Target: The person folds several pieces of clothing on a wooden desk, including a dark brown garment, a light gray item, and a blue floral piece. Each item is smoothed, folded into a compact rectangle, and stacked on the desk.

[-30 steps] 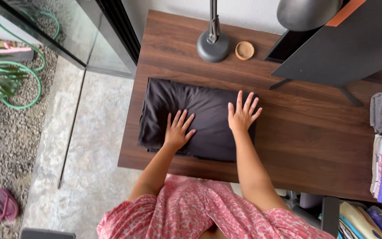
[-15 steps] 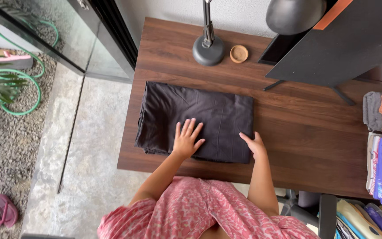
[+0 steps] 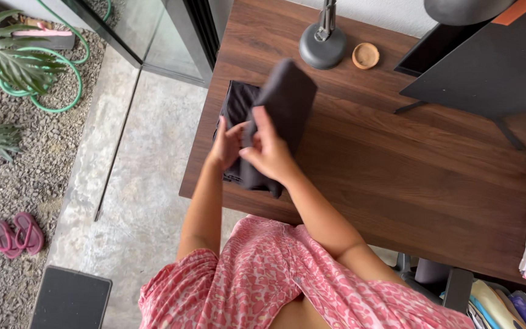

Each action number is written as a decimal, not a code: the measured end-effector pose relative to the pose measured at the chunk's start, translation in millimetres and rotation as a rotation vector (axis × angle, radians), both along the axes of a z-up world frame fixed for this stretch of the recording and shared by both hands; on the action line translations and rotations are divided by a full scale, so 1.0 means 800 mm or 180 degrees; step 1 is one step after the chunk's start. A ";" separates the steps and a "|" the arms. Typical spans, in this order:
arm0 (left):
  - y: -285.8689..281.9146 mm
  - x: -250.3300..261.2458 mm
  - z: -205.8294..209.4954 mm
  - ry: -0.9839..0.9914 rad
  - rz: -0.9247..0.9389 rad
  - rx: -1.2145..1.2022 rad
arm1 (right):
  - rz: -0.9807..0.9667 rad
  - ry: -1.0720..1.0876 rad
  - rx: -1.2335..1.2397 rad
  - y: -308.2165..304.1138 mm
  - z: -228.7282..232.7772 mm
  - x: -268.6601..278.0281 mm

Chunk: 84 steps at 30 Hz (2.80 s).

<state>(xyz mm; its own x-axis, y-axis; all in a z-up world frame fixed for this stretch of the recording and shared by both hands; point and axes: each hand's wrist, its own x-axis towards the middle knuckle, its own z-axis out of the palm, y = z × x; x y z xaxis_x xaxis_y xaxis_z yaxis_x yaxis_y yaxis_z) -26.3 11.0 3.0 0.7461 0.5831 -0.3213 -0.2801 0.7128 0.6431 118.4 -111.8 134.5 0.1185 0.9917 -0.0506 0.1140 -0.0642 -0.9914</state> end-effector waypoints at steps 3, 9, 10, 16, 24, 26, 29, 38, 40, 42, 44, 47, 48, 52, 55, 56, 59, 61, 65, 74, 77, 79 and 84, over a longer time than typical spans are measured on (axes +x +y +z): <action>0.031 -0.054 0.028 0.2213 0.0518 -0.0373 | 0.0668 -0.0439 0.0286 0.002 -0.006 -0.025; 0.045 -0.069 0.057 0.2462 -0.0138 0.0184 | -0.0623 -0.3022 0.0426 -0.013 -0.088 0.016; 0.048 -0.065 0.056 0.2384 -0.0245 0.0154 | -0.0576 -0.3096 0.0132 -0.009 -0.107 0.022; 0.081 -0.031 0.030 0.2429 -0.0751 0.0593 | -0.0666 -0.3215 -0.0551 0.034 -0.176 0.035; -0.031 -0.022 0.058 0.4399 0.0331 0.4251 | -0.0797 -0.3654 -0.0335 0.048 -0.181 0.050; -0.074 -0.009 0.058 0.4142 -0.0216 0.5513 | -0.0812 -0.3691 -0.0230 0.072 -0.185 0.063; -0.098 -0.007 0.045 0.3440 -0.0758 0.5821 | -0.0463 -0.3445 -0.0746 0.117 -0.192 0.093; -0.039 0.003 0.023 0.3687 -0.0656 0.5522 | -0.0759 -0.3720 0.0086 0.071 -0.159 0.051; 0.006 0.017 0.010 0.3702 -0.0221 0.5769 | -0.0605 -0.3696 0.0214 0.025 -0.153 0.014; 0.041 0.023 -0.007 0.3727 -0.0088 0.5830 | -0.0328 -0.3614 0.0240 -0.019 -0.150 -0.009; 0.061 0.028 -0.022 0.3879 -0.0219 0.5729 | -0.0011 -0.3734 0.0256 -0.034 -0.152 -0.014; 0.061 0.028 -0.037 0.3918 -0.0416 0.5504 | 0.0357 -0.3678 0.0172 -0.045 -0.161 -0.005; 0.057 0.022 -0.036 0.3836 -0.0091 0.5266 | 0.0429 -0.3493 0.0132 -0.044 -0.165 -0.001; 0.033 -0.009 -0.028 0.3670 0.1205 0.3639 | -0.1164 -0.2226 0.0110 -0.057 -0.180 0.025; 0.020 -0.036 -0.029 0.3921 0.0597 0.1889 | -0.1972 0.0421 -0.1382 -0.058 -0.196 0.055; 0.019 -0.042 -0.031 0.3792 0.0420 0.1613 | -0.1819 0.0567 -0.1562 -0.053 -0.201 0.067; 0.016 -0.046 -0.037 0.3308 0.0139 0.1029 | -0.1341 0.0917 -0.2115 -0.038 -0.213 0.103; 0.012 -0.033 -0.037 0.3030 -0.0113 0.0584 | -0.1015 0.1029 -0.2436 -0.035 -0.209 0.125; -0.023 0.012 -0.025 0.2486 -0.0608 -0.0401 | -0.1252 0.1744 -0.1997 -0.085 -0.194 0.162; -0.156 0.230 0.100 0.1045 -0.1612 0.0773 | -0.2202 0.2532 -0.0224 -0.366 -0.121 0.263; -0.230 0.320 0.131 0.0678 -0.2036 0.1198 | -0.2864 0.3157 0.0230 -0.478 -0.114 0.294; -0.279 0.378 0.146 0.0490 -0.2345 0.1378 | -0.3374 0.3581 0.0731 -0.542 -0.109 0.309; -0.403 0.483 0.153 0.0228 -0.2895 0.1458 | -0.3456 0.3146 0.0969 -0.670 -0.087 0.331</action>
<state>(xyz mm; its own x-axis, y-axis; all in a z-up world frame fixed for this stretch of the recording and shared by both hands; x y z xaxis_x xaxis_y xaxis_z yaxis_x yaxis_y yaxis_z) 360.1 -311.1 125.6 0.9555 -0.1168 -0.2710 0.2945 0.3175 0.9014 382.8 -648.1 64.8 0.8260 0.4327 -0.3611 -0.5584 0.5415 -0.6284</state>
